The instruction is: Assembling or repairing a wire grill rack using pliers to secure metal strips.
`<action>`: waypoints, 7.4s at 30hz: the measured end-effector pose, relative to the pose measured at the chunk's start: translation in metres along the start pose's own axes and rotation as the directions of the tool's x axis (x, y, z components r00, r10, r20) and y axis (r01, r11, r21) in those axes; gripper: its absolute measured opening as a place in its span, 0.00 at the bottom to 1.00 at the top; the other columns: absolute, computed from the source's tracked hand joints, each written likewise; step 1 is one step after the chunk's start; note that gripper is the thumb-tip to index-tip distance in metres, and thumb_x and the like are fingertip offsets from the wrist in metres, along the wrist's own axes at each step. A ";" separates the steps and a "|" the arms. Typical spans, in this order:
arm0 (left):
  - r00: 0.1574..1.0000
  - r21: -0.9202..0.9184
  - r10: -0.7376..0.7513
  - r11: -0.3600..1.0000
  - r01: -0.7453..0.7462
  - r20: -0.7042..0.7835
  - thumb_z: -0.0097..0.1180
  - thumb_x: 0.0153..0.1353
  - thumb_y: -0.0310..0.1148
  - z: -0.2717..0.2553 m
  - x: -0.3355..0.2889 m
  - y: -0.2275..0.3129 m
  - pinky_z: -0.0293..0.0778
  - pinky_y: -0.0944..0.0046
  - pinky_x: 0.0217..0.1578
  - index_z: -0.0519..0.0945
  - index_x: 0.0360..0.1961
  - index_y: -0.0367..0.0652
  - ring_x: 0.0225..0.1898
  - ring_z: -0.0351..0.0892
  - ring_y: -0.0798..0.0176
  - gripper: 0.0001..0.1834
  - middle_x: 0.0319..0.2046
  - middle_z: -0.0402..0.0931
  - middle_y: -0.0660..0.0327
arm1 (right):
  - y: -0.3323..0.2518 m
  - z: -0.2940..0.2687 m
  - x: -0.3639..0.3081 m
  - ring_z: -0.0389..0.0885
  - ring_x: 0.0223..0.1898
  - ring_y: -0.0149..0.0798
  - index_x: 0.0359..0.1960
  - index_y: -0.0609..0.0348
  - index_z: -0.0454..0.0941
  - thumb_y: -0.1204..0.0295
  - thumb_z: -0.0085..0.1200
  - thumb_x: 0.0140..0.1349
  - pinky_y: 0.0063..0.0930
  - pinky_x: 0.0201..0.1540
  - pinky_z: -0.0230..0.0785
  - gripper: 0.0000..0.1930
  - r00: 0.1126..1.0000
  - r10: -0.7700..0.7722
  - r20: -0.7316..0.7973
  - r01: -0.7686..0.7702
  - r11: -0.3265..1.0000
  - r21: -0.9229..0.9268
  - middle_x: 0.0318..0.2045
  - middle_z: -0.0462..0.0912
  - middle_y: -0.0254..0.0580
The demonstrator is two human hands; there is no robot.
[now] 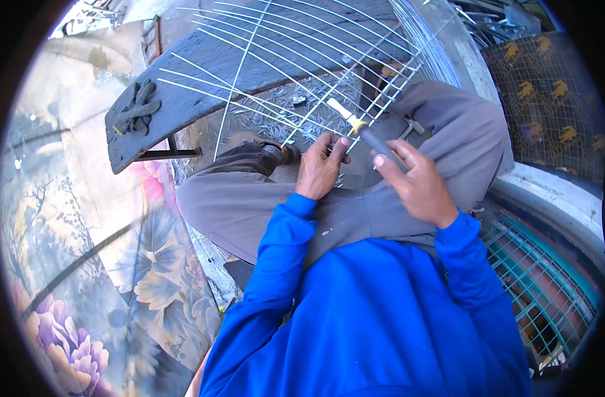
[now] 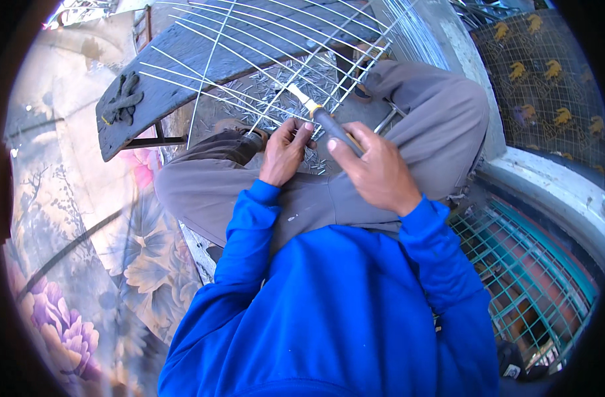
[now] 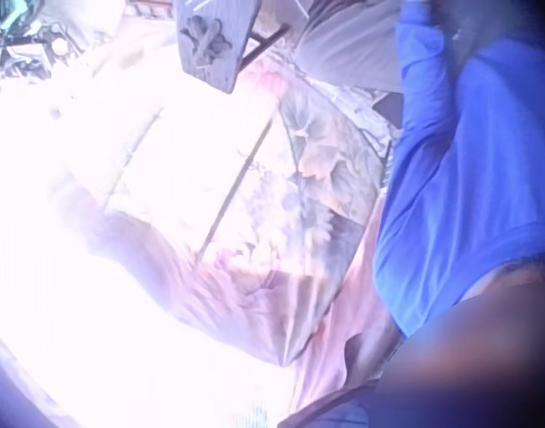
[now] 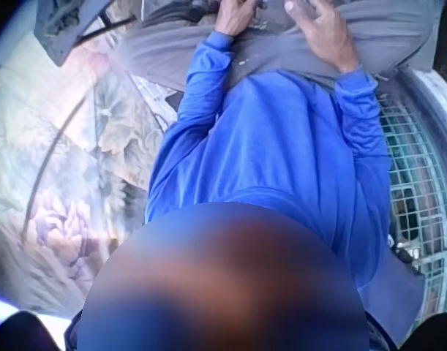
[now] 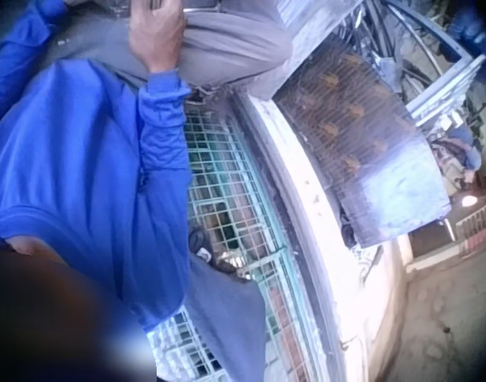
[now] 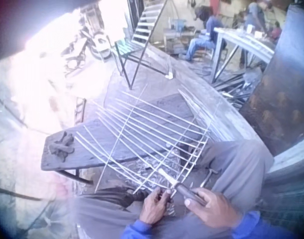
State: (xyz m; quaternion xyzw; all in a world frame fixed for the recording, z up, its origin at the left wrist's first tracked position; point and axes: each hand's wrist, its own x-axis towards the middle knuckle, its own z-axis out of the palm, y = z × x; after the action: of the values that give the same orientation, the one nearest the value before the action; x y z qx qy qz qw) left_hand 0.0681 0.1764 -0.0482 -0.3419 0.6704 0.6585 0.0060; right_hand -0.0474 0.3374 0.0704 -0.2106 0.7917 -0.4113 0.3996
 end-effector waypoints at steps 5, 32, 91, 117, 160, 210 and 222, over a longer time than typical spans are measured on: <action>0.995 -0.071 -0.072 0.994 0.077 0.071 0.54 0.75 0.46 -0.001 -0.002 0.010 0.70 0.71 0.26 0.77 0.43 0.39 0.26 0.76 0.73 0.18 0.30 0.80 0.64 | 0.010 -0.037 -0.023 0.76 0.37 0.30 0.47 0.64 0.79 0.58 0.55 0.72 0.30 0.45 0.70 0.19 0.983 0.036 -0.178 -0.021 0.996 0.085 0.34 0.81 0.41; 1.000 -0.001 -0.018 1.000 0.018 -0.010 0.51 0.76 0.49 -0.002 0.006 0.006 0.65 0.67 0.30 0.78 0.36 0.36 0.27 0.67 0.74 0.23 0.26 0.82 0.61 | 0.028 -0.013 -0.061 0.77 0.27 0.35 0.48 0.66 0.78 0.63 0.56 0.70 0.35 0.35 0.72 0.16 0.994 0.092 -0.052 -0.090 0.995 0.048 0.26 0.79 0.47; 1.000 0.038 0.012 0.999 -0.011 -0.019 0.51 0.76 0.42 -0.002 -0.007 0.019 0.71 0.65 0.32 0.77 0.41 0.36 0.27 0.74 0.71 0.17 0.27 0.81 0.60 | 0.035 -0.008 -0.055 0.81 0.33 0.55 0.50 0.61 0.79 0.64 0.61 0.66 0.49 0.37 0.74 0.16 0.958 -0.256 -0.131 0.199 0.919 -0.341 0.31 0.84 0.52; 0.997 0.013 0.053 0.998 -0.054 0.054 0.53 0.76 0.37 0.005 -0.004 0.002 0.71 0.67 0.36 0.75 0.42 0.37 0.35 0.75 0.73 0.12 0.30 0.80 0.62 | 0.009 0.011 0.002 0.82 0.42 0.66 0.50 0.65 0.78 0.54 0.54 0.70 0.50 0.45 0.72 0.23 0.997 0.063 -0.037 -0.067 0.986 -0.152 0.36 0.83 0.66; 0.909 0.808 0.405 0.499 -0.313 0.101 0.50 0.75 0.47 -0.091 0.089 0.064 0.74 0.42 0.45 0.70 0.53 0.44 0.43 0.83 0.37 0.18 0.38 0.84 0.43 | 0.001 -0.010 -0.010 0.83 0.38 0.60 0.50 0.65 0.77 0.56 0.52 0.71 0.49 0.42 0.72 0.21 0.997 0.071 -0.005 -0.072 0.994 -0.079 0.32 0.83 0.59; 0.830 0.784 0.550 0.472 -0.403 0.095 0.50 0.75 0.45 -0.086 0.098 0.046 0.69 0.53 0.42 0.74 0.56 0.56 0.28 0.83 0.48 0.13 0.23 0.83 0.55 | 0.026 -0.010 0.006 0.78 0.27 0.51 0.48 0.63 0.77 0.55 0.54 0.72 0.43 0.33 0.68 0.20 1.000 -0.014 -0.003 0.013 0.994 -0.111 0.25 0.77 0.55; 0.864 0.775 0.499 0.519 -0.360 0.068 0.49 0.76 0.45 -0.087 0.097 0.046 0.69 0.51 0.45 0.72 0.59 0.56 0.32 0.84 0.46 0.15 0.26 0.84 0.54 | 0.031 -0.004 0.005 0.75 0.27 0.37 0.49 0.65 0.78 0.56 0.54 0.72 0.37 0.35 0.69 0.21 0.998 -0.067 0.020 0.068 0.994 -0.086 0.28 0.77 0.48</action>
State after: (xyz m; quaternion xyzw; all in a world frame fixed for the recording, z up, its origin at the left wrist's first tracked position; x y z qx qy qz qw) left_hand 0.0113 0.0509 -0.0409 -0.1819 0.9456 0.2608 -0.0681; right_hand -0.0537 0.3537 0.0438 -0.2578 0.7979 -0.3880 0.3827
